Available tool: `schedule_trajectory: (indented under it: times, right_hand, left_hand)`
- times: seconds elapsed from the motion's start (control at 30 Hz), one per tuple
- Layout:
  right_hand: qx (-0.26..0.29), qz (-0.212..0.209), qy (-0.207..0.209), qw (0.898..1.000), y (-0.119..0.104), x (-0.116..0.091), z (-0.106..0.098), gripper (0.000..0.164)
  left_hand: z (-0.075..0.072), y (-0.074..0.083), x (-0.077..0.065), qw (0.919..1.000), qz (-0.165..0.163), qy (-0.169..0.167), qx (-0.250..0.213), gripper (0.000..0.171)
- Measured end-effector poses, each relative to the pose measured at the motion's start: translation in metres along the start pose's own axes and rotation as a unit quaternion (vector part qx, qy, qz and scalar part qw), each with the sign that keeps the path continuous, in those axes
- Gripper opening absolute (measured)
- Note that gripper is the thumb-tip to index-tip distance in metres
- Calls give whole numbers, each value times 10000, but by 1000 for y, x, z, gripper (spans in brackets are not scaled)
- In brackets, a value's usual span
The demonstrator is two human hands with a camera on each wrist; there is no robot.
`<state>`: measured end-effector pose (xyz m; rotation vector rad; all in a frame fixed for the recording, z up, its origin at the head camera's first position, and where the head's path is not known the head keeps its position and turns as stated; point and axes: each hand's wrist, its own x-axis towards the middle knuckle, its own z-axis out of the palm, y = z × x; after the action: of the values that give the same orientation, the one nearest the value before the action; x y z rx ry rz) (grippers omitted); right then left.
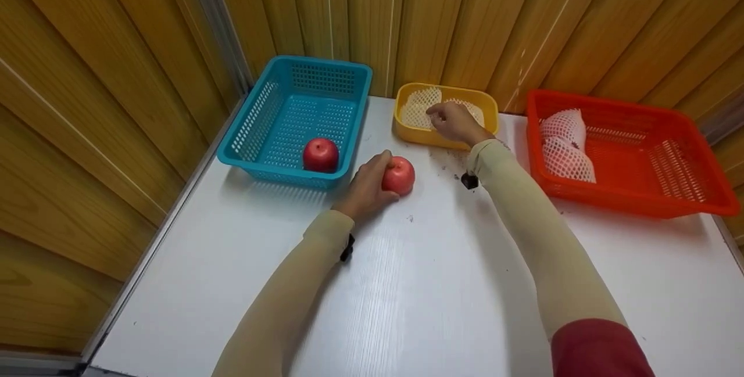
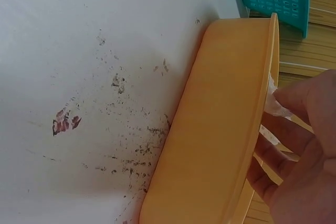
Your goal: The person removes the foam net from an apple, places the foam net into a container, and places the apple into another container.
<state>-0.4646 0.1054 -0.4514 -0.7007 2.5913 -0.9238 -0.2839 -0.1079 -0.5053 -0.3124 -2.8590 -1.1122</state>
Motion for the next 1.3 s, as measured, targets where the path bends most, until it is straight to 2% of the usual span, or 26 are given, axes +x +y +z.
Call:
schedule_trajectory:
  times: [0.13, 0.37, 0.53, 0.7, 1.1, 1.3]
  right_hand:
    - [-119, 265, -185, 9994, 0, -1, -2, 43]
    - [-895, 458, -360, 9943, 2, -2, -4, 65]
    - [-1382, 635, -345, 9878, 0, -4, -4, 76]
    - [-1457, 606, -235, 9872, 1, -5, -4, 75]
    - [-1372, 412, -156, 9896, 1, -9, -3, 69]
    - [-1590, 166, 27, 9871, 0, -10, 1, 72]
  left_hand:
    - [0, 0, 0, 10000, -5, 4, -54, 69]
    - [1, 3, 0, 9999, -117, -17, -49, 69]
    - [0, 3, 0, 10000, -24, 5, -22, 71]
    - [0, 2, 1, 9999, 155, 33, 48, 71]
    - [-1, 2, 1, 10000, 49, -16, -85, 69]
    - [-1, 0, 1, 9999, 50, -65, -98, 70]
